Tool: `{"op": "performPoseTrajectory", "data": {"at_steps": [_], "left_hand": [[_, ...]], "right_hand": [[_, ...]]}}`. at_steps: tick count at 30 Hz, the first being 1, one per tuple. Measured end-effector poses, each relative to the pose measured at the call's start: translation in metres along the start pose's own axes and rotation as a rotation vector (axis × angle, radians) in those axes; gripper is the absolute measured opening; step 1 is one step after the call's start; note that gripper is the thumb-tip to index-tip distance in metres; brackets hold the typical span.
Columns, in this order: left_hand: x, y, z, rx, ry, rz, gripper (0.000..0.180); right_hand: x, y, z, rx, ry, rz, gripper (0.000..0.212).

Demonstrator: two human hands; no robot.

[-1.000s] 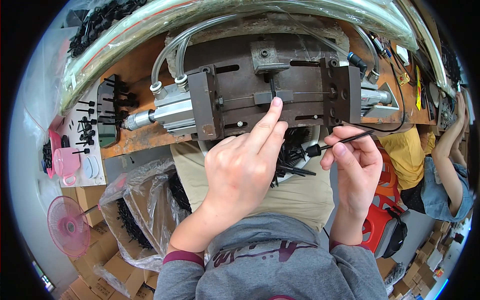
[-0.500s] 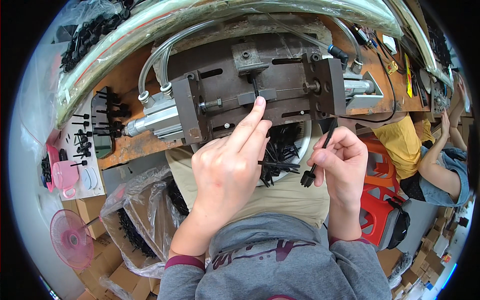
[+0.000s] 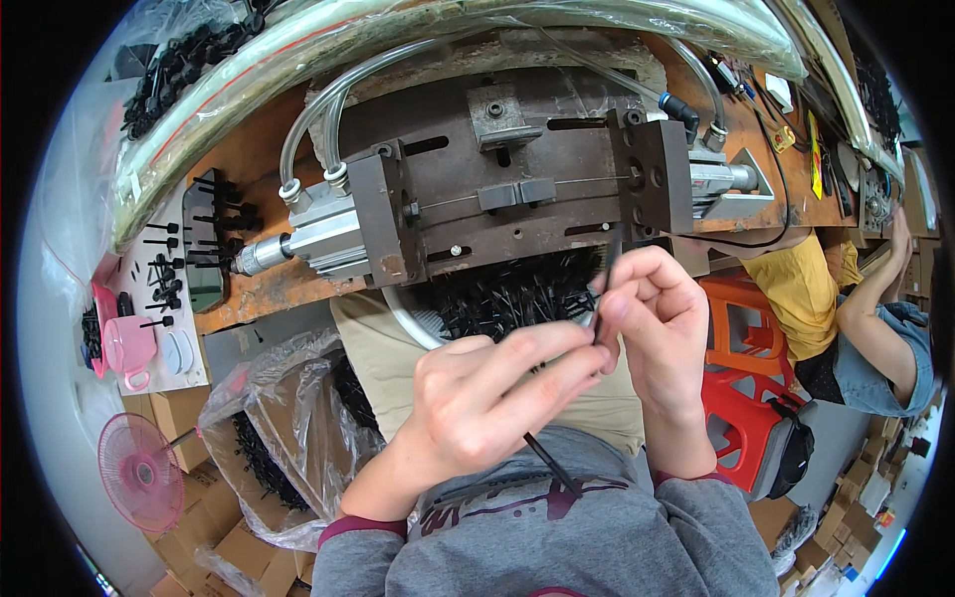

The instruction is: The recorder is assembling small black electrical connector parts using a manual press-like jig on a workbench.

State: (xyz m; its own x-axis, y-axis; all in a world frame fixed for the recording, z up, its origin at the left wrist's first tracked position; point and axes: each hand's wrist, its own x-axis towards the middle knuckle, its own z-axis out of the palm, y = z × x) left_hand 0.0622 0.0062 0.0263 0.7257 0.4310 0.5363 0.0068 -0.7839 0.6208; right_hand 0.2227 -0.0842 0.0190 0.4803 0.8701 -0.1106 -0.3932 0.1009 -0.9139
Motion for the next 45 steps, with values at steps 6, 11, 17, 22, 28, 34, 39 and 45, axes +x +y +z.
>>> {"op": "performPoseTrajectory", "data": {"at_steps": [6,11,17,22,28,34,39,45], "left_hand": [[0.014,-0.011,-0.001,0.344,0.056,-0.077,0.022],[0.018,-0.018,0.005,0.521,-0.029,-0.114,0.023],[0.024,-0.019,0.005,0.489,-0.020,-0.144,0.023],[0.025,-0.017,0.005,0.486,-0.024,-0.167,0.024],[0.022,-0.018,0.006,0.466,-0.001,-0.171,0.023],[0.013,-0.003,0.013,0.512,0.035,-0.190,0.024],[0.008,0.015,0.011,0.120,0.002,-0.280,0.023],[-0.004,0.020,-0.001,0.009,-0.061,-0.288,0.014]], "right_hand": [[0.002,-0.001,-0.004,-0.147,0.047,-0.049,0.017],[0.001,-0.002,-0.006,-0.172,0.048,-0.036,0.015],[0.000,0.000,-0.007,-0.179,0.070,-0.024,0.014],[-0.001,0.000,-0.006,-0.180,0.076,-0.035,0.013],[-0.011,0.001,-0.009,-0.134,0.043,-0.101,0.019],[-0.020,-0.001,0.001,-0.186,-0.181,-0.377,0.037],[-0.023,-0.005,0.006,-0.126,-0.036,-0.205,0.016],[-0.013,-0.006,-0.002,-0.022,0.021,-0.063,0.009]]}}
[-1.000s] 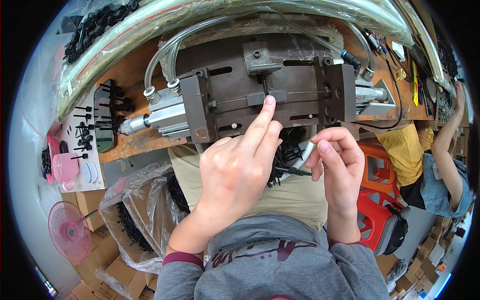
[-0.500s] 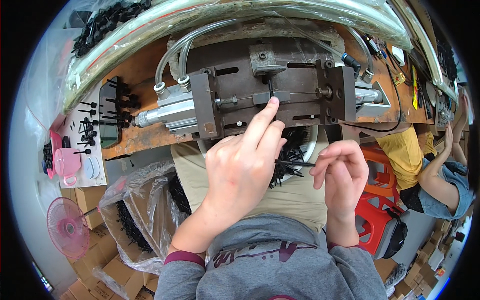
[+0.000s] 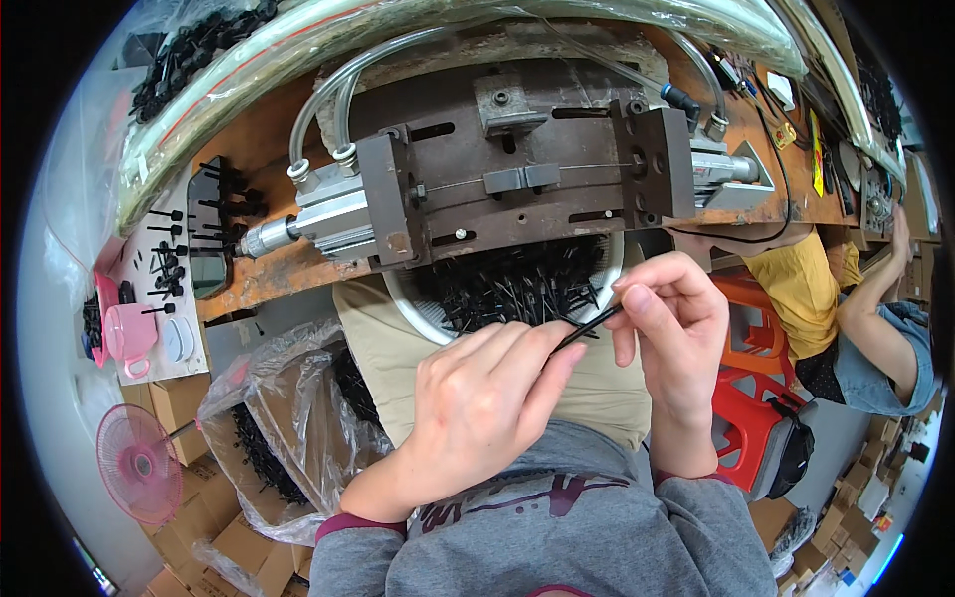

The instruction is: The recorder is assembling small black electrical connector parts using a manual press-like jig on a workbench.

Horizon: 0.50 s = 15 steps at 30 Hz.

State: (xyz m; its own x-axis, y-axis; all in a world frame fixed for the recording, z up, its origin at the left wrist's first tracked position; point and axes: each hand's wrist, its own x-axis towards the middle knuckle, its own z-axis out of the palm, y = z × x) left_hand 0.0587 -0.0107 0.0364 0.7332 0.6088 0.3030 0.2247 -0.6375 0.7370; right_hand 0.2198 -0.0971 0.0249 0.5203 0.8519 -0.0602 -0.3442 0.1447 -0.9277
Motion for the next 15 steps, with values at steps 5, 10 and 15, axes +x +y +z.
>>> {"op": "performPoseTrajectory", "data": {"at_steps": [5,10,15], "left_hand": [[-0.012,0.000,0.010,-0.155,-0.038,-0.165,0.008],[-0.010,0.005,0.000,-0.540,-0.224,-0.380,0.021],[-0.009,0.003,-0.008,-0.812,-0.431,-0.506,0.034]], "right_hand": [[0.005,0.001,-0.005,0.120,-0.116,0.142,0.020],[0.002,0.001,-0.003,0.085,-0.129,0.127,0.020],[-0.001,0.001,-0.001,0.093,-0.161,0.140,0.022]]}}
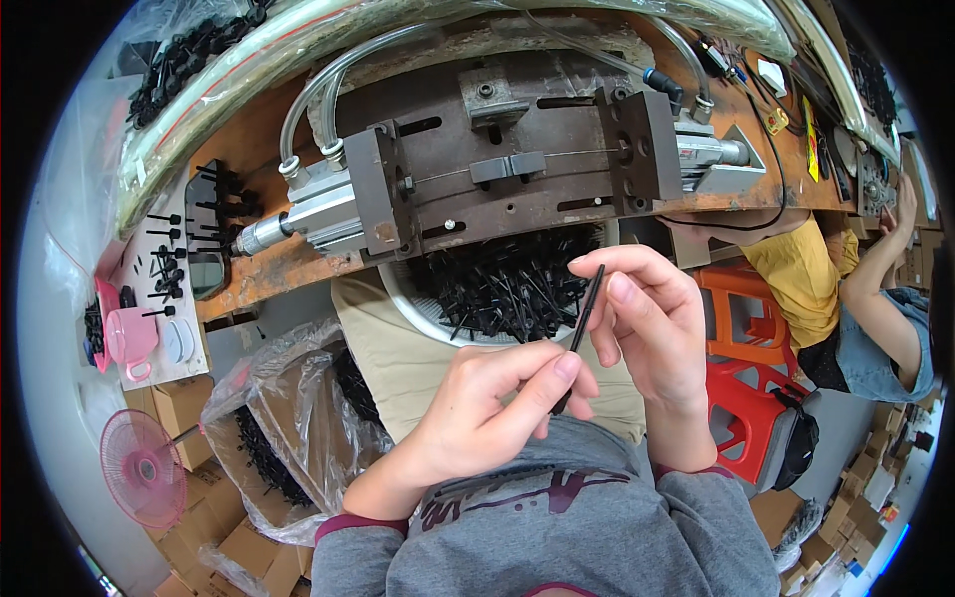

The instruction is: The recorder is assembling small black electrical connector parts using a manual press-like jig on a workbench.

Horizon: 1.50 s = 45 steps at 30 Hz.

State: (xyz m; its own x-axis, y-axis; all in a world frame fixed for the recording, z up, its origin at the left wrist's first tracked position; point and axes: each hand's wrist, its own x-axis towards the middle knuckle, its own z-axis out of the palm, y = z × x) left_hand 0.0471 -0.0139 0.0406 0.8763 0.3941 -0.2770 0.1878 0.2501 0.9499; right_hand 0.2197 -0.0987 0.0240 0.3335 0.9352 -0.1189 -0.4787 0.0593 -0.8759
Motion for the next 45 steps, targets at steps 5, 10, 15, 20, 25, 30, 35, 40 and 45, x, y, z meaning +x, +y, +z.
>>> {"op": "performPoseTrajectory", "data": {"at_steps": [5,10,15,20,25,30,35,40,45], "left_hand": [[-0.002,0.001,-0.001,-0.122,-0.077,-0.050,0.040],[-0.004,-0.005,0.001,-0.237,-0.075,-0.044,0.037],[-0.010,-0.011,0.004,-0.271,0.072,0.067,0.027],[-0.019,-0.013,-0.002,-0.258,0.324,0.312,0.021],[-0.031,0.025,-0.074,0.213,0.837,0.859,0.018],[-0.066,0.145,-0.198,0.733,1.450,1.535,0.017],[-0.120,0.208,-0.300,0.797,1.602,0.992,0.036],[-0.092,0.208,-0.255,0.264,1.416,1.151,0.035],[-0.015,0.182,-0.200,0.580,1.121,1.158,0.038]], "right_hand": [[-0.003,-0.001,0.000,0.044,-0.030,0.030,0.021],[-0.007,0.000,0.002,0.003,-0.008,-0.019,0.021],[-0.011,0.002,0.000,-0.064,0.009,-0.042,0.023],[-0.017,0.000,0.011,-0.179,0.048,-0.040,0.023],[-0.024,0.007,0.005,-0.197,0.071,-0.025,0.021],[-0.027,0.017,0.000,-0.180,0.082,0.029,0.019],[-0.027,0.024,0.006,-0.142,0.040,0.069,0.019],[-0.022,0.020,-0.003,-0.189,0.094,0.052,0.018],[-0.015,0.017,-0.004,-0.237,0.082,0.039,0.017]]}}
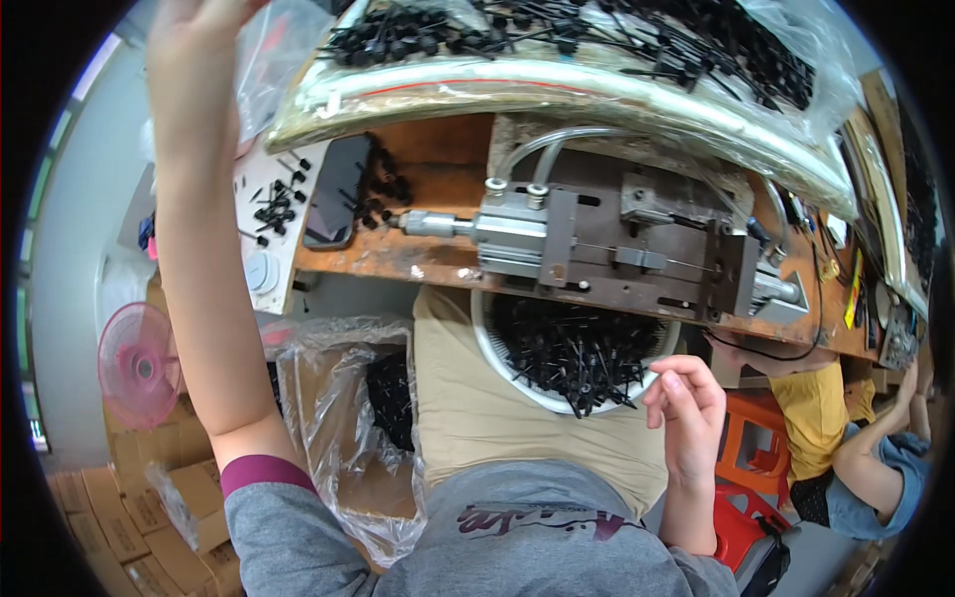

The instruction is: The recorder is assembling small black electrical connector parts using a manual press-like jig on a workbench.

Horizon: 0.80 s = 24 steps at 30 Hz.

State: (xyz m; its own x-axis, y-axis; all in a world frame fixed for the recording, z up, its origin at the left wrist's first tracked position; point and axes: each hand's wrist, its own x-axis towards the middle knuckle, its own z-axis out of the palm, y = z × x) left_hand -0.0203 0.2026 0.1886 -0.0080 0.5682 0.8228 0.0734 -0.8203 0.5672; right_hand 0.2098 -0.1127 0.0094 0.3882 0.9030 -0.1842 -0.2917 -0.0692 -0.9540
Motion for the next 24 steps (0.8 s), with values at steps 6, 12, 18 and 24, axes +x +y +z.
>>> {"op": "performPoseTrajectory", "data": {"at_steps": [6,12,18,24], "left_hand": [[-0.022,0.010,0.073,0.253,-0.669,0.037,0.026],[-0.030,-0.018,0.156,0.232,-0.784,0.044,0.042],[-0.008,-0.019,0.191,0.620,-1.058,0.042,0.052],[-0.011,-0.031,0.201,0.736,-1.097,0.201,0.036]], "right_hand": [[-0.005,0.001,0.010,0.036,-0.050,0.041,0.016],[-0.005,0.003,0.008,-0.008,-0.074,0.072,0.016],[-0.011,0.004,0.005,0.022,-0.091,0.062,0.015],[-0.013,0.011,-0.001,0.039,-0.096,0.113,0.016]]}}
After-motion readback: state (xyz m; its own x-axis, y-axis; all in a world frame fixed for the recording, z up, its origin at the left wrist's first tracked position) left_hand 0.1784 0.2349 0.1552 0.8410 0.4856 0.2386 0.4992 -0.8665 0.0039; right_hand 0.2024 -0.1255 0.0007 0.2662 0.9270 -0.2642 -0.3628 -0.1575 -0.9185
